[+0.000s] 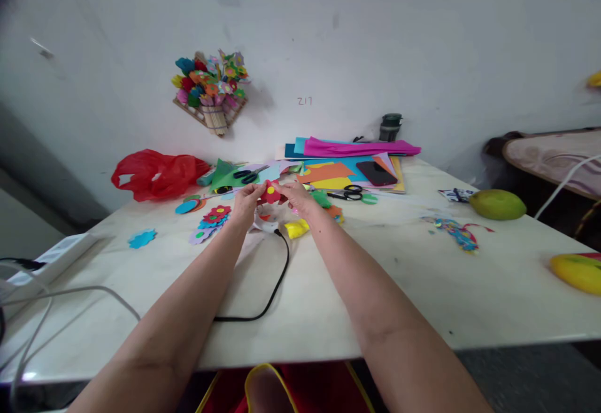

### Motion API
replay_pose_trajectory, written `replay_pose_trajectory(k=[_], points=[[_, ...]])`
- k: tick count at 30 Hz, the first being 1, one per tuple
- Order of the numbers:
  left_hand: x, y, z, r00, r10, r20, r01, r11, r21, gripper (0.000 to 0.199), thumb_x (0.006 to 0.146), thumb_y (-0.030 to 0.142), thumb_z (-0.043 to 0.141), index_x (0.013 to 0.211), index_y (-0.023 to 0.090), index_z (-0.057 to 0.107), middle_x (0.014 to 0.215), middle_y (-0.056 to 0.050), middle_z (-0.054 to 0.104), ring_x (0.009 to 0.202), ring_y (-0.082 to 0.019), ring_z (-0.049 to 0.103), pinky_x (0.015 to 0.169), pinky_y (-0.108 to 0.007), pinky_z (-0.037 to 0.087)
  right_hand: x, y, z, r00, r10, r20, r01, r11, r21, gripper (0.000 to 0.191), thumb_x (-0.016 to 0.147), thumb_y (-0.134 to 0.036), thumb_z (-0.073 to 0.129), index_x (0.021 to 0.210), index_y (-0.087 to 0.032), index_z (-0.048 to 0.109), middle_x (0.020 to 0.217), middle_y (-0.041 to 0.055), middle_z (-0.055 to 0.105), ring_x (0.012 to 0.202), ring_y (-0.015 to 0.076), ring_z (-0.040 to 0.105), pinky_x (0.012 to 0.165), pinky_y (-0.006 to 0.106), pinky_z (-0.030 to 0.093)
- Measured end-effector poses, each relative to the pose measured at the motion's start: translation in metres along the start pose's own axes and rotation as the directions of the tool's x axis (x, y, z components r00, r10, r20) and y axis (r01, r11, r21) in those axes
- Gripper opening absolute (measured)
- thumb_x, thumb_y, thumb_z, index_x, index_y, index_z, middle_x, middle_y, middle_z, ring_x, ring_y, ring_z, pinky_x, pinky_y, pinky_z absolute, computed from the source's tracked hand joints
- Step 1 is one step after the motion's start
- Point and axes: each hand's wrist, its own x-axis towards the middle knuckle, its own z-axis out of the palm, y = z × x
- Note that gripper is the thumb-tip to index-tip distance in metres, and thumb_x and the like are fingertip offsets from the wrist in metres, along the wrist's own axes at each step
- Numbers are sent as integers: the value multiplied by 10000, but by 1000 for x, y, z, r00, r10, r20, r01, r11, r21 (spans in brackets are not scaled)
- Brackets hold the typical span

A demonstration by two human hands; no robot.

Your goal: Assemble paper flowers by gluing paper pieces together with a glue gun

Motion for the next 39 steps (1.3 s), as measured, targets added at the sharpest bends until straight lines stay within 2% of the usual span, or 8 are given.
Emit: replay_pose_trajectory(k=[5,10,14,18,25,30,34,39], points=[[-5,4,3,999,-31,11,31,1000,4,471,474,523,821,591,159,544,570,17,573,531,-97,543,583,-242,454,-3,0,1,1000,-7,-18,6,1000,-30,336,610,-459,751,665,-161,606,605,0,614,530,86,499,430,201,243],[-12,6,2,996,-80,47,79,997,12,485,496,543,805,604,163,524,571,13,585,545,-111,575,591,-245,463,-10,-6,6,999,-18,-44,16,999,-49,297,600,-386,776,650,-158,593,567,-15,572,492,75,445,446,215,276],[-13,5,-2,994,-74,85,70,997,45,455,542,528,794,618,161,536,566,17,582,526,-104,573,560,-230,443,-10,-4,4,998,-55,7,55,993,-100,328,600,-420,773,645,-162,575,572,-20,564,455,63,377,438,224,252],[-13,6,-3,994,-63,88,57,996,67,452,529,515,807,592,154,542,516,23,553,465,-88,526,508,-224,423,-5,3,-1,998,-32,54,40,986,-159,365,576,-455,785,610,-168,561,552,-25,538,443,62,355,433,227,248],[-16,12,-1,994,-101,52,101,995,8,497,451,519,835,591,152,530,542,15,570,488,-95,540,515,-233,451,-4,7,-4,998,-8,69,12,998,-57,411,667,-565,692,636,-182,546,565,-36,505,442,57,317,429,222,219],[-17,10,-1,995,-82,60,81,996,30,495,467,524,828,577,150,523,543,24,549,493,-80,529,537,-219,447,-8,3,0,999,8,36,-6,997,-74,369,627,-503,748,662,-192,552,502,-71,401,433,57,258,425,221,185],[-18,10,0,995,-79,58,77,996,34,487,479,524,823,589,150,531,562,17,559,505,-88,543,546,-226,448,-7,2,3,999,23,-24,-25,996,-82,368,597,-455,773,598,-189,519,476,-66,385,423,61,289,415,225,185],[-19,13,1,994,-104,43,102,994,38,482,476,508,826,590,156,517,559,18,553,515,-98,550,554,-236,454,-1,7,0,1000,-19,16,20,998,-64,355,594,-468,772,619,-181,565,531,-36,493,456,69,368,424,216,230]])
